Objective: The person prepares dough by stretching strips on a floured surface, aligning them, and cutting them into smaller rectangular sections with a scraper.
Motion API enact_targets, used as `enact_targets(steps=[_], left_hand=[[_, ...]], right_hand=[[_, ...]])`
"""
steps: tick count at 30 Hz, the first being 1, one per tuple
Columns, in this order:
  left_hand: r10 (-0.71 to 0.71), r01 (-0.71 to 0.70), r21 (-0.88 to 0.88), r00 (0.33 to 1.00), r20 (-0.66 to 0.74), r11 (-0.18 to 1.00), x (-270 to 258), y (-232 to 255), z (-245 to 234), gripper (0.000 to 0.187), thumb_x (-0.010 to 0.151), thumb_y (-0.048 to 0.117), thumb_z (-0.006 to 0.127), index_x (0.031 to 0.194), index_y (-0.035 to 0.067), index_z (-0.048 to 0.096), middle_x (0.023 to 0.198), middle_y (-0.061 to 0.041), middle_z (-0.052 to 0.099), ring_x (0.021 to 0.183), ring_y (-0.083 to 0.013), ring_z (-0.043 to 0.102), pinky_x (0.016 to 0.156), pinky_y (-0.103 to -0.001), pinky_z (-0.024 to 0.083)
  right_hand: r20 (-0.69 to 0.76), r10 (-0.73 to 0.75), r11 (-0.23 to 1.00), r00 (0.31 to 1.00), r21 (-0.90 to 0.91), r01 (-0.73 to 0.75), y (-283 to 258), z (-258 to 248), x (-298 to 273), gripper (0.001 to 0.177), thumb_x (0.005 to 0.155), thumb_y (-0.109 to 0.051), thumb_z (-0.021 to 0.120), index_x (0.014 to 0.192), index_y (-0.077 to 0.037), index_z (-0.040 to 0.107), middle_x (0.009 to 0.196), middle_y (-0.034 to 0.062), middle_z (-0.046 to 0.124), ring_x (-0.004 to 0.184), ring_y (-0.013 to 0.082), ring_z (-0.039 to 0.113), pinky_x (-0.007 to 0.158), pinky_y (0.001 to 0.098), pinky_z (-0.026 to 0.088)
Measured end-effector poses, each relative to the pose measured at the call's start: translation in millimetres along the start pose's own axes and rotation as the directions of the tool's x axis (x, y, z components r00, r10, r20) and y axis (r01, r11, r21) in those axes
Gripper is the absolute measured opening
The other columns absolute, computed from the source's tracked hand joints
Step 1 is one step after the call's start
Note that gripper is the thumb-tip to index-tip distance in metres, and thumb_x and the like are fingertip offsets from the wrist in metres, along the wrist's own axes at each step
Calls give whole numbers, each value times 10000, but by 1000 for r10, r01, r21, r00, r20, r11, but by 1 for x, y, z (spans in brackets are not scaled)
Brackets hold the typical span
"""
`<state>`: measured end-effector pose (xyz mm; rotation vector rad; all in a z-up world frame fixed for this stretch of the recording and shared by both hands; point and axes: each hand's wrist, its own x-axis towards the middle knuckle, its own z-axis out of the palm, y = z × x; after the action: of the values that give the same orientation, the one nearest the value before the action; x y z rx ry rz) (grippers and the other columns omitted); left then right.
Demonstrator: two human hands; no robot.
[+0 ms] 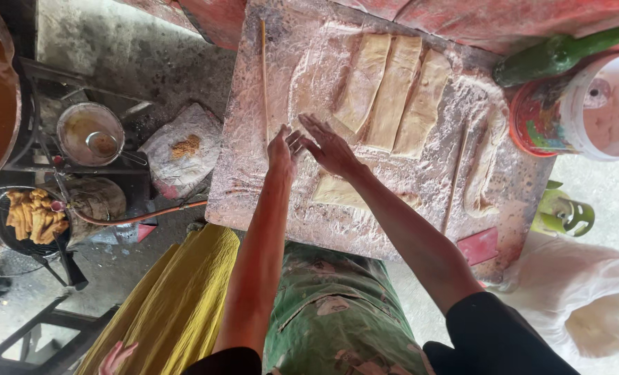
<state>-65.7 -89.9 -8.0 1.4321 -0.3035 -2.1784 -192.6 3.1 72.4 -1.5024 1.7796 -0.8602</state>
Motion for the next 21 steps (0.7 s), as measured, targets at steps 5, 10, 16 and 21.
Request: enact_targets(steps=[5, 10, 16, 21], left_hand=[[351, -347, 479, 933, 85, 806, -64, -22, -37, 360, 921, 254, 648, 1235, 80, 666, 1226, -101, 702, 1031, -254, 735, 844, -389, 623], [637, -383, 914, 740, 217, 135, -124, -75, -77, 221, 946, 171, 718, 1130, 48, 708, 1104, -189, 732, 1015, -381, 697, 884, -461, 547], [695, -367, 930, 665, 274, -15, -133, -135, -65, 356, 779, 141, 749, 1083, 11, 616, 1055, -268, 666, 971, -454, 630, 790, -526, 512], [679, -432, 841, 726, 110, 326, -124, -147, -52, 236, 931, 139, 680, 1111, 28, 574, 936, -192, 717, 884, -385, 693, 768, -505, 545]], right_hand=[[120, 192, 965, 974, -205, -165, 36, -9, -39, 373, 1007, -316, 652, 1345, -160, 653, 1357, 97, 661, 1312, 312, 596, 1140, 426, 472], [221, 182, 948, 958, -297, -111, 56, -7, -61, 329, 887, -257, 779, 1187, -130, 735, 1304, 129, 657, 1177, 347, 639, 1009, 458, 515], [294, 54, 911, 954, -406, 74, 60, 13, -66, 469, 813, -278, 832, 1194, -48, 684, 1304, 151, 657, 1190, 345, 636, 986, 440, 537], [480, 398, 905, 782, -346, -247, 63, 15, -57, 492, 872, -309, 814, 1303, -121, 670, 1052, 232, 768, 959, 348, 766, 916, 418, 596]])
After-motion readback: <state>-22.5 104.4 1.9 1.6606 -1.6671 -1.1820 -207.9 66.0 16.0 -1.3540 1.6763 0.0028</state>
